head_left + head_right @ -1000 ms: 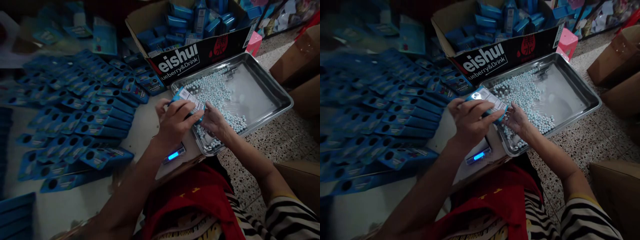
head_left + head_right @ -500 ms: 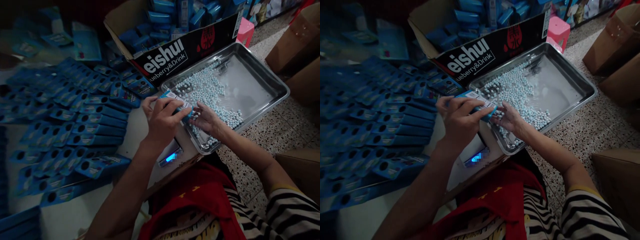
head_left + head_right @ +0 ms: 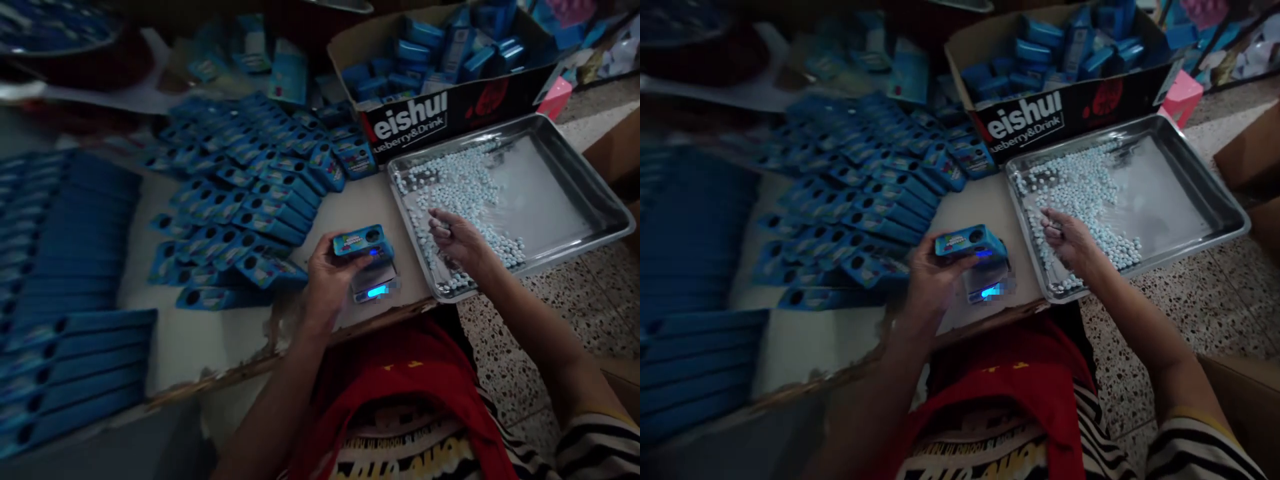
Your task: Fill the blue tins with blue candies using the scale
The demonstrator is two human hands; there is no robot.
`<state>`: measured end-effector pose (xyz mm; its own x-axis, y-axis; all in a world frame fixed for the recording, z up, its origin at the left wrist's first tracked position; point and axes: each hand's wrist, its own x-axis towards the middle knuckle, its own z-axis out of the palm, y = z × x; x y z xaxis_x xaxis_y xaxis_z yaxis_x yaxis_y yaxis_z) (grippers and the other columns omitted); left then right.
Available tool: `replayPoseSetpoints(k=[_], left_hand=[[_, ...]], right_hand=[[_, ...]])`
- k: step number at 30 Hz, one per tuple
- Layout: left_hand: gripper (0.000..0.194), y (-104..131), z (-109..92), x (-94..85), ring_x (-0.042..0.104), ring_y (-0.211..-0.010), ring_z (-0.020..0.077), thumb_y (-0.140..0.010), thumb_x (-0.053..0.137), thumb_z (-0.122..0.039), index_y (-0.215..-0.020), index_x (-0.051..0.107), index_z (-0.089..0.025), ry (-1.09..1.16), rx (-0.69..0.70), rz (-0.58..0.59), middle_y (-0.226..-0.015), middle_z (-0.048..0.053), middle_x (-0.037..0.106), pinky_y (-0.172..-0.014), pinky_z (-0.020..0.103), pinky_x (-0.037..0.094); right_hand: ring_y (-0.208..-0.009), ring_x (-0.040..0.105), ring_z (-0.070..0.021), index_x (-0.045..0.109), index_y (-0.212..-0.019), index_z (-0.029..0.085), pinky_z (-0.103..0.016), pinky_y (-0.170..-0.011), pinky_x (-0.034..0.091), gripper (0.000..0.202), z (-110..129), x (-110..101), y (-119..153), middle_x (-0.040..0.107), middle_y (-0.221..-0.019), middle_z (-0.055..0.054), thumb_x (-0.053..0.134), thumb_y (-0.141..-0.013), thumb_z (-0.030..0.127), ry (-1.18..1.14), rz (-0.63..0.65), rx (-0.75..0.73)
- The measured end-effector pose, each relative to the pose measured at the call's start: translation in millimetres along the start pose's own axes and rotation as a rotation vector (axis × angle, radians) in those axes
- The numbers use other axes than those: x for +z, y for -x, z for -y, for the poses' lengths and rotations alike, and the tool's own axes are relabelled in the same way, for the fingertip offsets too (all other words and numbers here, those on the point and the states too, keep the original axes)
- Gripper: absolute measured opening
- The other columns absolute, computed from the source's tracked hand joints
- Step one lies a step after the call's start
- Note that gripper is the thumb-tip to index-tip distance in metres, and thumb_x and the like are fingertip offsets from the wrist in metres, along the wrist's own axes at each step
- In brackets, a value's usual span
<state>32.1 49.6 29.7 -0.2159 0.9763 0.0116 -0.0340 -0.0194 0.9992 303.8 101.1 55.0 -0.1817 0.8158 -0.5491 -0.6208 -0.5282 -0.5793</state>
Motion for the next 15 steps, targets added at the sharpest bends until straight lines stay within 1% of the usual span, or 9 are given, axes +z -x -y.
replayPoseSetpoints(k=[2,4,6,8,10,12,13,15], left_hand=[[0.071,12.9,6.8,-9.4,0.078,-0.091,0.0211,-0.052,0.11,-0.04,-0.11,0.072,-0.022,0.013,-0.054,-0.017,-0.097,0.0,0.078,-0.088,0.032,0.068],[0.07,19.0,13.2,-13.8,0.079,-0.095,0.022,-0.055,0.11,-0.041,-0.112,0.074,-0.021,-0.003,-0.067,-0.004,-0.1,0.001,0.079,-0.093,0.033,0.069],[0.071,21.4,16.6,-17.2,0.08,-0.104,0.0241,-0.061,0.109,-0.041,-0.121,0.075,-0.021,-0.035,-0.023,0.04,-0.11,0.004,0.081,-0.102,0.037,0.068],[0.079,26.0,14.5,-24.8,0.08,-0.121,0.0278,-0.068,0.108,-0.041,-0.137,0.073,-0.023,-0.108,0.075,0.077,-0.128,0.008,0.08,-0.114,0.042,0.065],[0.086,36.7,6.4,-40.0,0.076,-0.135,0.0311,-0.075,0.105,-0.04,-0.151,0.068,-0.026,-0.245,0.202,0.061,-0.142,0.011,0.078,-0.125,0.049,0.06],[0.079,53.5,-5.4,-62.2,0.075,-0.137,0.0325,-0.085,0.101,-0.038,-0.155,0.066,-0.027,-0.411,0.318,0.004,-0.142,0.011,0.079,-0.128,0.054,0.057],[0.071,63.1,-11.5,-74.6,0.077,-0.134,0.0322,-0.09,0.098,-0.037,-0.153,0.068,-0.028,-0.489,0.364,-0.021,-0.139,0.011,0.08,-0.126,0.054,0.059],[0.056,81.8,-21.6,-98.1,0.08,-0.124,0.0303,-0.096,0.093,-0.033,-0.148,0.072,-0.031,-0.62,0.446,-0.039,-0.132,0.008,0.083,-0.118,0.05,0.064]], right_hand=[[-0.045,0.031,-0.0033,0.067,-0.095,0.019,-0.012,-0.038,0.022,0.014,3.7,1.0,0.1,0.054,-0.065,0.007,0.079,-0.103,0.019,0.075,-0.001,-0.046],[-0.045,0.032,-0.0028,0.067,-0.092,0.019,-0.012,-0.039,0.022,0.02,6.2,3.2,1.3,0.054,-0.064,0.008,0.084,-0.101,0.022,0.136,-0.005,-0.104],[-0.046,0.035,-0.0023,0.066,-0.089,0.019,-0.011,-0.04,0.023,0.023,7.7,5.7,6.2,0.056,-0.065,0.007,0.089,-0.097,0.02,0.199,-0.01,-0.153],[-0.05,0.043,-0.0027,0.069,-0.09,0.018,-0.01,-0.044,0.031,0.02,9.0,7.6,15.5,0.061,-0.069,0.005,0.088,-0.093,0.013,0.256,-0.029,-0.164],[-0.058,0.054,-0.0049,0.073,-0.094,0.016,-0.009,-0.05,0.043,0.014,11.1,8.0,27.4,0.067,-0.075,0.001,0.083,-0.091,0.007,0.278,-0.069,-0.135],[-0.063,0.058,-0.007,0.075,-0.098,0.017,-0.011,-0.052,0.049,0.013,15.0,6.6,38.7,0.07,-0.079,-0.001,0.079,-0.092,0.006,0.287,-0.101,-0.081],[-0.062,0.056,-0.0071,0.074,-0.099,0.018,-0.011,-0.05,0.047,0.013,17.7,5.2,43.2,0.069,-0.078,0.0,0.078,-0.092,0.007,0.303,-0.11,-0.055],[-0.055,0.047,-0.0062,0.072,-0.098,0.019,-0.011,-0.044,0.039,0.012,23.7,2.2,48.7,0.063,-0.074,0.003,0.078,-0.092,0.011,0.381,-0.125,-0.016]])
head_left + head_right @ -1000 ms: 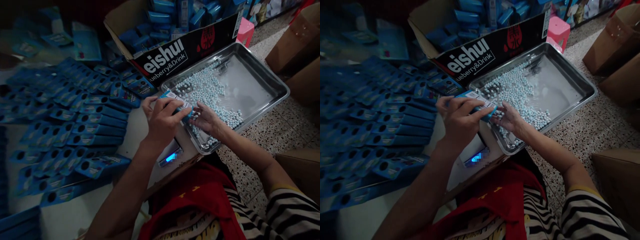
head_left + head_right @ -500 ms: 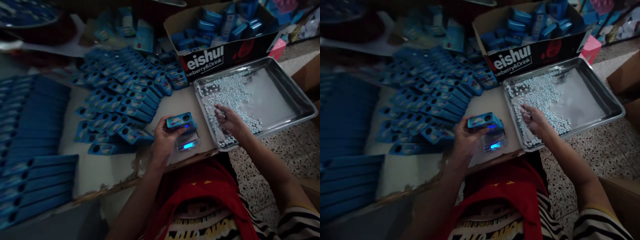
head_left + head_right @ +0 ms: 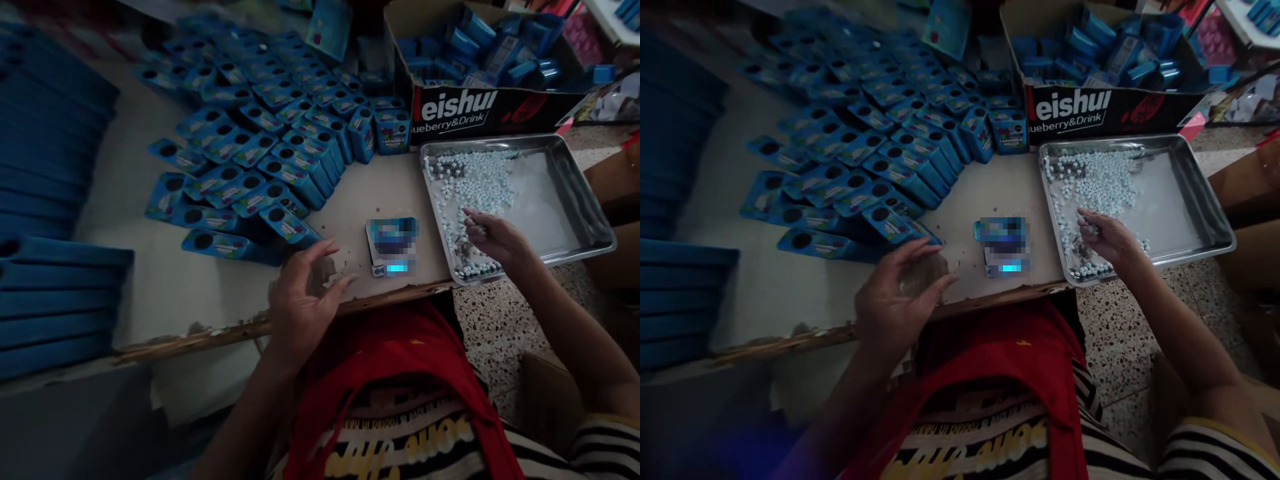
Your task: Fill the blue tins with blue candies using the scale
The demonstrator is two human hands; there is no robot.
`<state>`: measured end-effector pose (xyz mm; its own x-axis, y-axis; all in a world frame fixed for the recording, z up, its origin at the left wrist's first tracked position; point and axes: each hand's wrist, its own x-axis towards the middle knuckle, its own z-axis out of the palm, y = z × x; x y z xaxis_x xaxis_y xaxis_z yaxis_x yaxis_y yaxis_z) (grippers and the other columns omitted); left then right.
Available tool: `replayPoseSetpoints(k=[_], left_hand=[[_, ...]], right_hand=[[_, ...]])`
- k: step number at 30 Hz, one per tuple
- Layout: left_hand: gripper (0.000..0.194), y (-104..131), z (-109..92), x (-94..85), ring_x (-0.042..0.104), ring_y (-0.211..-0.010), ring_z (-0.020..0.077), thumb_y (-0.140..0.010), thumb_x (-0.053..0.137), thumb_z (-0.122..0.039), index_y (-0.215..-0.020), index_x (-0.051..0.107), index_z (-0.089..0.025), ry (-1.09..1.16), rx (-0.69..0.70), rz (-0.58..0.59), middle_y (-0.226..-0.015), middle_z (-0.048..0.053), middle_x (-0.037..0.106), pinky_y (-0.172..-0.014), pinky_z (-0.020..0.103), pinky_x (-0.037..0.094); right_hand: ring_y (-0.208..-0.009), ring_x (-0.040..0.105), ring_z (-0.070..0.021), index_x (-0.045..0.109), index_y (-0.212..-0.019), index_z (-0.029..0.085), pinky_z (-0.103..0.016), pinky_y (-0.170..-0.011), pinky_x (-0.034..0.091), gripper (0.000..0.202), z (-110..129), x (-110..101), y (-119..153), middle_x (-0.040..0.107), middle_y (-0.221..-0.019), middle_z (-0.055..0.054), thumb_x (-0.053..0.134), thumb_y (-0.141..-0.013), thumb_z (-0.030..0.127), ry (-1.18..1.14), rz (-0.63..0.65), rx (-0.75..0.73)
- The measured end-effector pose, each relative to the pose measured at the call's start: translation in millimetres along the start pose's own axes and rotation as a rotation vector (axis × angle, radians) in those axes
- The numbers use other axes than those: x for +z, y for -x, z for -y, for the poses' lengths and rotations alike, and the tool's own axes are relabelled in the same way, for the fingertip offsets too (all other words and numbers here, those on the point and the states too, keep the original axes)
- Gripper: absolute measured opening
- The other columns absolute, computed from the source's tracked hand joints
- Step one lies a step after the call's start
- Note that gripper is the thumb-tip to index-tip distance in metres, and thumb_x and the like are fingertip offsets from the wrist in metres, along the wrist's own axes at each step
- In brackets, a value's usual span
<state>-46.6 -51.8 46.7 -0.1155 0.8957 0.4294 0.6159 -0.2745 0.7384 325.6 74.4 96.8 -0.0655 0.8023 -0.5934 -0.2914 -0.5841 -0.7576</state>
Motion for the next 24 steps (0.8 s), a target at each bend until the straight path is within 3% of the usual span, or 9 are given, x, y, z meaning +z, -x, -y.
replayPoseSetpoints(k=[3,7,12,16,19,24], left_hand=[[0.051,17.1,0.6,-27.7,0.082,-0.117,0.0293,-0.098,0.09,-0.025,-0.145,0.076,-0.036,-0.128,0.097,-0.025,-0.128,0.006,0.083,-0.11,0.047,0.068],[0.051,23.0,1.3,-39.0,0.081,-0.118,0.0312,-0.101,0.088,-0.029,-0.148,0.074,-0.042,-0.178,0.051,-0.081,-0.13,0.001,0.083,-0.111,0.051,0.068],[0.045,14.9,-2.7,-34.7,0.081,-0.122,0.0287,-0.107,0.082,-0.03,-0.15,0.072,-0.04,-0.227,0.024,-0.086,-0.132,0.0,0.083,-0.115,0.05,0.067],[0.052,11.0,-5.3,-25.9,0.079,-0.127,0.0309,-0.104,0.085,-0.03,-0.153,0.07,-0.04,-0.208,0.019,-0.08,-0.138,0.002,0.082,-0.119,0.051,0.066],[0.054,9.5,-5.5,-18.2,0.079,-0.126,0.0298,-0.104,0.085,-0.03,-0.154,0.069,-0.041,-0.165,-0.016,-0.059,-0.137,0.003,0.081,-0.115,0.049,0.067],[0.053,3.7,-3.6,-5.6,0.081,-0.12,0.0276,-0.102,0.085,-0.03,-0.153,0.069,-0.035,-0.14,0.066,-0.079,-0.131,0.004,0.084,-0.108,0.043,0.068]], right_hand=[[-0.049,0.036,-0.0051,0.069,-0.094,0.02,-0.013,-0.04,0.028,0.013,6.4,-4.2,0.3,0.055,-0.068,0.006,0.082,-0.092,0.02,0.156,-0.029,0.0],[-0.05,0.033,-0.0068,0.067,-0.091,0.023,-0.02,-0.043,0.026,0.017,13.2,7.2,0.0,0.051,-0.067,0.007,0.083,-0.088,0.029,0.275,-0.022,-0.037],[-0.062,0.046,-0.0113,0.073,-0.095,0.026,-0.026,-0.055,0.039,0.012,23.5,34.8,4.4,0.062,-0.078,0.001,0.077,-0.087,0.034,0.363,0.065,-0.092],[-0.061,0.044,-0.012,0.076,-0.095,0.028,-0.027,-0.051,0.034,0.018,31.3,47.8,5.9,0.062,-0.079,0.0,0.087,-0.085,0.036,0.447,0.148,-0.153],[-0.059,0.043,-0.0129,0.079,-0.096,0.028,-0.029,-0.048,0.032,0.024,34.9,57.4,10.7,0.061,-0.077,-0.001,0.091,-0.088,0.047,0.503,0.202,-0.227],[-0.059,0.048,-0.0122,0.08,-0.092,0.024,-0.026,-0.047,0.033,0.039,37.4,83.3,22.9,0.062,-0.071,-0.001,0.097,-0.087,0.06,0.543,0.344,-0.27]])
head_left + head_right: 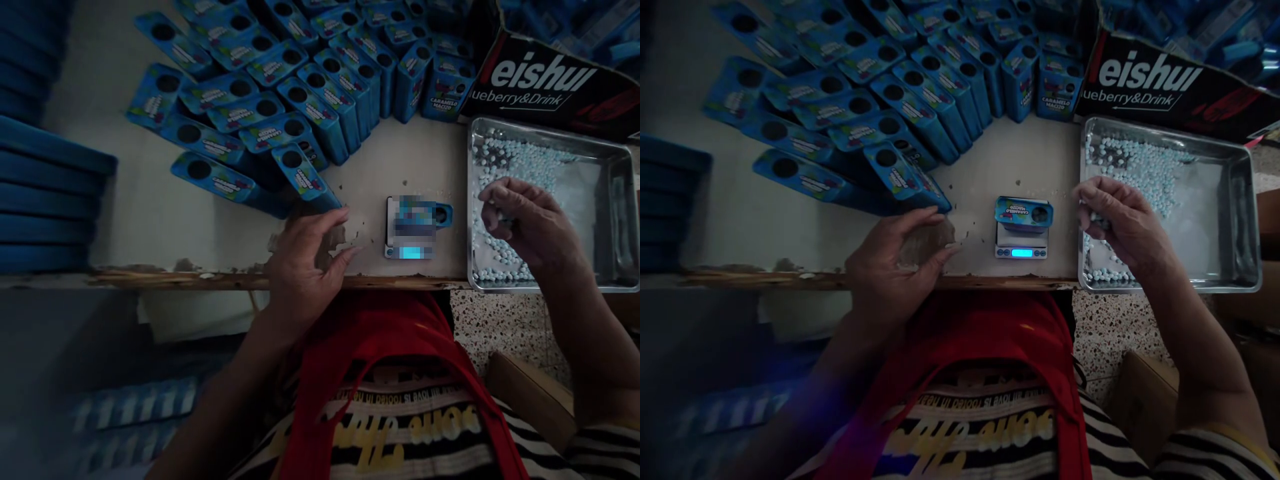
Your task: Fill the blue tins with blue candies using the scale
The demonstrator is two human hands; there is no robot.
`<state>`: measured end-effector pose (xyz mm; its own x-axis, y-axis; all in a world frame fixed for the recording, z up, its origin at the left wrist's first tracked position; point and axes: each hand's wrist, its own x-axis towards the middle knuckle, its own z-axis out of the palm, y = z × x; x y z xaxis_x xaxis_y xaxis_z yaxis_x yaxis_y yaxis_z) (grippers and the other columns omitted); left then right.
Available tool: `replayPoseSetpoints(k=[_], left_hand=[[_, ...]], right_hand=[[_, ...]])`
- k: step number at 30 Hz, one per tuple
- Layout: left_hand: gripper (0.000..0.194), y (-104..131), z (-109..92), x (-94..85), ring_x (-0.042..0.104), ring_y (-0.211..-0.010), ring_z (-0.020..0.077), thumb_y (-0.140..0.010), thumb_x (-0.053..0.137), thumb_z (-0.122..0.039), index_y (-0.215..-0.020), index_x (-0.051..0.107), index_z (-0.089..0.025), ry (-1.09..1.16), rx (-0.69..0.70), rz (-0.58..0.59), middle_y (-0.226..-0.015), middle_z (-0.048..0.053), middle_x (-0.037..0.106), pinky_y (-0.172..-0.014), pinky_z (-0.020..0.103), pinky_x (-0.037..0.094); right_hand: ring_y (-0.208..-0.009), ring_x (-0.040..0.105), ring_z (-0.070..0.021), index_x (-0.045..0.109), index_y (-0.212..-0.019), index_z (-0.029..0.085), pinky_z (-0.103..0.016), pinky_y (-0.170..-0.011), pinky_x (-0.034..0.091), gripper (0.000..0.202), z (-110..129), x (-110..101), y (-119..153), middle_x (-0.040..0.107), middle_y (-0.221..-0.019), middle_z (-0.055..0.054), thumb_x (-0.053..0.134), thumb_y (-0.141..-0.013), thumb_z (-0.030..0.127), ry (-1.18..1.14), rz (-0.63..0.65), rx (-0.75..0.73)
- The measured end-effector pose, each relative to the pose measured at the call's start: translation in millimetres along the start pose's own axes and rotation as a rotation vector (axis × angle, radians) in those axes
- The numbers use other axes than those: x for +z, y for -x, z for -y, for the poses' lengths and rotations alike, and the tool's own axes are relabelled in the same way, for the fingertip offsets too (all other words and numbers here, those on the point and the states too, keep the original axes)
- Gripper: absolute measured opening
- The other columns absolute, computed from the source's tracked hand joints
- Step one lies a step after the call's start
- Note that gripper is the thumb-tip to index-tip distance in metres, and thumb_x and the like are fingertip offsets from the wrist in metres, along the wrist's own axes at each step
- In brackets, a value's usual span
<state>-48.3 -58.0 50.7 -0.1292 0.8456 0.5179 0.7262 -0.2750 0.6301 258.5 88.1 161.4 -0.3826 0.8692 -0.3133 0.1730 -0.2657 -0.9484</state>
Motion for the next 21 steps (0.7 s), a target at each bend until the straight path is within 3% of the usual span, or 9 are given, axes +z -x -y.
replayPoseSetpoints(k=[5,9,12,17,21], left_hand=[[0.056,-7.8,-3.0,11.9,0.08,-0.124,0.0288,-0.101,0.087,-0.032,-0.154,0.068,-0.032,0.064,-0.035,-0.036,-0.132,0.006,0.082,-0.114,0.044,0.065],[0.062,-11.2,-1.4,24.4,0.076,-0.136,0.0309,-0.103,0.085,-0.038,-0.16,0.061,-0.03,0.141,-0.07,-0.025,-0.142,0.011,0.077,-0.124,0.049,0.061],[0.069,-10.9,2.2,31.7,0.074,-0.14,0.0324,-0.102,0.086,-0.039,-0.163,0.055,-0.03,0.188,-0.119,0.005,-0.148,0.013,0.074,-0.128,0.051,0.059],[0.073,-9.5,7.2,34.7,0.073,-0.141,0.0326,-0.097,0.09,-0.033,-0.161,0.055,-0.028,0.216,-0.192,0.045,-0.148,0.014,0.073,-0.127,0.052,0.06],[0.075,-10.2,7.1,37.9,0.073,-0.141,0.0322,-0.095,0.092,-0.033,-0.16,0.055,-0.028,0.251,-0.215,0.064,-0.15,0.014,0.072,-0.124,0.052,0.062]], right_hand=[[-0.063,0.055,-0.0126,0.077,-0.09,0.023,-0.024,-0.048,0.038,0.036,9.6,18.0,-4.4,0.062,-0.075,-0.001,0.093,-0.095,0.055,0.015,0.046,0.037],[-0.062,0.052,-0.0118,0.077,-0.091,0.025,-0.025,-0.051,0.04,0.033,12.5,16.6,-5.8,0.062,-0.076,-0.001,0.091,-0.095,0.054,-0.014,0.041,0.056],[-0.062,0.048,-0.013,0.077,-0.088,0.027,-0.028,-0.052,0.039,0.027,15.6,2.3,-2.3,0.062,-0.078,-0.002,0.09,-0.094,0.05,-0.014,-0.032,0.04],[-0.072,0.056,-0.019,0.079,-0.093,0.032,-0.032,-0.055,0.043,0.015,15.6,-32.4,9.3,0.068,-0.088,-0.006,0.087,-0.093,0.044,0.015,-0.214,0.027],[-0.07,0.054,-0.0178,0.08,-0.096,0.031,-0.031,-0.053,0.041,0.016,1.4,-50.4,12.7,0.066,-0.086,-0.005,0.09,-0.086,0.04,0.001,-0.188,0.082]])
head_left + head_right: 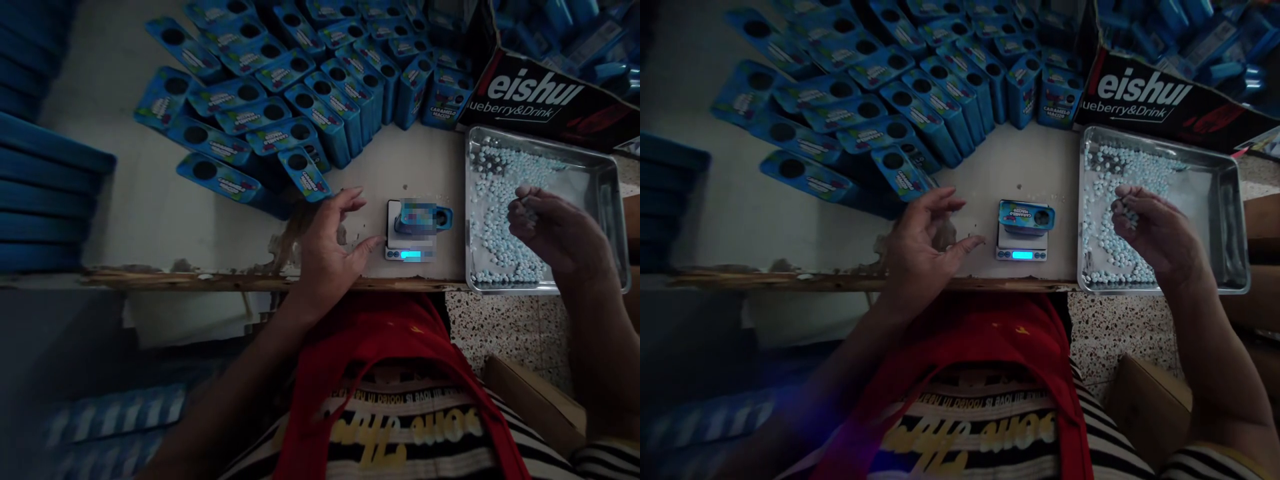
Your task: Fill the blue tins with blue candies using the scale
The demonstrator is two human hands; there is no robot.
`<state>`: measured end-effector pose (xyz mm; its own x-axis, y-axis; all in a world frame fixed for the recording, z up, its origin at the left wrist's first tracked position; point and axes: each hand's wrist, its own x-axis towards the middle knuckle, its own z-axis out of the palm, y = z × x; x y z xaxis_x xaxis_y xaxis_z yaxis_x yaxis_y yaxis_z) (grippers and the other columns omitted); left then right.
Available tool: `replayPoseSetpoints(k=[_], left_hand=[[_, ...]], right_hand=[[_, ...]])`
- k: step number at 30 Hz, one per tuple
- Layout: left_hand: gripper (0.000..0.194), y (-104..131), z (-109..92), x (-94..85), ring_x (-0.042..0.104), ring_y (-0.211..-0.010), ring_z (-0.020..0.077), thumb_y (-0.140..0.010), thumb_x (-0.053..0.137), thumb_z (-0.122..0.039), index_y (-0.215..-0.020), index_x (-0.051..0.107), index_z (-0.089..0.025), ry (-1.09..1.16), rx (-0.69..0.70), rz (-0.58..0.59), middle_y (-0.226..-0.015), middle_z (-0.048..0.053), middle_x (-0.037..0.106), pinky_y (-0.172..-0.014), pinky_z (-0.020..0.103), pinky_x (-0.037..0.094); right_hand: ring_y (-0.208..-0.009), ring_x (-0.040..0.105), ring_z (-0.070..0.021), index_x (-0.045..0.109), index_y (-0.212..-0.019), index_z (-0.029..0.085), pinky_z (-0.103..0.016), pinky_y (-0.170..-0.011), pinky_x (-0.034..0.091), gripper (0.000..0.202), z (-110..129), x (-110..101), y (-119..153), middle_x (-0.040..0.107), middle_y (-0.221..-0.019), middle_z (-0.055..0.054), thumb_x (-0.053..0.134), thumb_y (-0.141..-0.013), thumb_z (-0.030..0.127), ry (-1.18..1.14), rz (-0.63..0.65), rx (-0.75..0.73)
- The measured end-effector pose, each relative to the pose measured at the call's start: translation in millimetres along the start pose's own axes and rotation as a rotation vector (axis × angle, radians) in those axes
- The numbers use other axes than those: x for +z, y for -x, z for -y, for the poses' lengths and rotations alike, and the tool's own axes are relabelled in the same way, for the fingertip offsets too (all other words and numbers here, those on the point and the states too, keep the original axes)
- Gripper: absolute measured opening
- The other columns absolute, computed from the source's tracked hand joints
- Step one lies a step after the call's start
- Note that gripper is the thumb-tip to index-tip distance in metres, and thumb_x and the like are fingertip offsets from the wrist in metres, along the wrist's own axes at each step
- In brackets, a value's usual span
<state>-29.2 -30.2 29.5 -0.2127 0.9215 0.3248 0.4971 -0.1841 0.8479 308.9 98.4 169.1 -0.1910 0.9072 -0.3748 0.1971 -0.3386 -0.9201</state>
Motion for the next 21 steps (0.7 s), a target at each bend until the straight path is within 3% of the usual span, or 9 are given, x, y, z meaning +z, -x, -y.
replayPoseSetpoints(k=[3,8,12,16,18,21], left_hand=[[0.075,-1.0,-0.1,6.6,0.072,-0.142,0.0324,-0.094,0.092,-0.032,-0.16,0.055,-0.028,0.011,-0.006,0.016,-0.151,0.014,0.071,-0.125,0.052,0.062],[0.077,-4.8,5.0,17.6,0.073,-0.142,0.0328,-0.092,0.094,-0.031,-0.159,0.057,-0.026,0.047,0.003,0.032,-0.149,0.015,0.072,-0.129,0.054,0.059],[0.077,-8.0,9.6,20.8,0.074,-0.14,0.0333,-0.092,0.096,-0.033,-0.158,0.059,-0.026,0.031,0.0,0.028,-0.148,0.015,0.073,-0.13,0.054,0.058],[0.081,-7.9,8.4,19.8,0.074,-0.14,0.0327,-0.091,0.098,-0.037,-0.16,0.057,-0.027,-0.021,-0.039,0.068,-0.149,0.014,0.074,-0.128,0.052,0.059],[0.085,-7.9,7.0,19.0,0.073,-0.14,0.0327,-0.089,0.099,-0.038,-0.161,0.056,-0.027,-0.038,-0.04,0.091,-0.149,0.014,0.073,-0.127,0.051,0.059],[0.088,-10.6,7.0,19.6,0.072,-0.142,0.0333,-0.088,0.1,-0.04,-0.163,0.055,-0.027,-0.043,-0.032,0.116,-0.151,0.014,0.073,-0.127,0.052,0.058]], right_hand=[[-0.063,0.047,-0.014,0.081,-0.096,0.027,-0.029,-0.05,0.033,0.022,-13.2,-3.0,-1.6,0.058,-0.077,-0.001,0.094,-0.085,0.041,0.012,0.0,-0.007],[-0.06,0.044,-0.0121,0.083,-0.098,0.024,-0.029,-0.052,0.028,0.025,-28.7,-7.2,-0.3,0.059,-0.069,0.001,0.092,-0.088,0.045,0.157,-0.064,-0.141],[-0.059,0.047,-0.0141,0.088,-0.114,0.026,-0.031,-0.055,0.034,0.032,-42.4,-25.8,-3.5,0.059,-0.067,0.003,0.091,-0.089,0.045,0.568,0.017,-0.169],[-0.056,0.051,-0.0154,0.086,-0.131,0.031,-0.033,-0.058,0.039,0.057,-57.3,-43.5,-11.5,0.065,-0.067,0.004,0.103,-0.077,0.04,0.94,0.116,-0.1],[-0.058,0.055,-0.0166,0.086,-0.122,0.029,-0.034,-0.06,0.042,0.048,-61.2,-47.2,-14.1,0.07,-0.072,0.001,0.1,-0.078,0.038,0.989,0.115,-0.106],[-0.074,0.068,-0.022,0.082,-0.105,0.025,-0.036,-0.069,0.049,0.017,-60.9,-47.9,-13.8,0.08,-0.09,-0.007,0.079,-0.091,0.035,1.014,0.11,-0.202]])
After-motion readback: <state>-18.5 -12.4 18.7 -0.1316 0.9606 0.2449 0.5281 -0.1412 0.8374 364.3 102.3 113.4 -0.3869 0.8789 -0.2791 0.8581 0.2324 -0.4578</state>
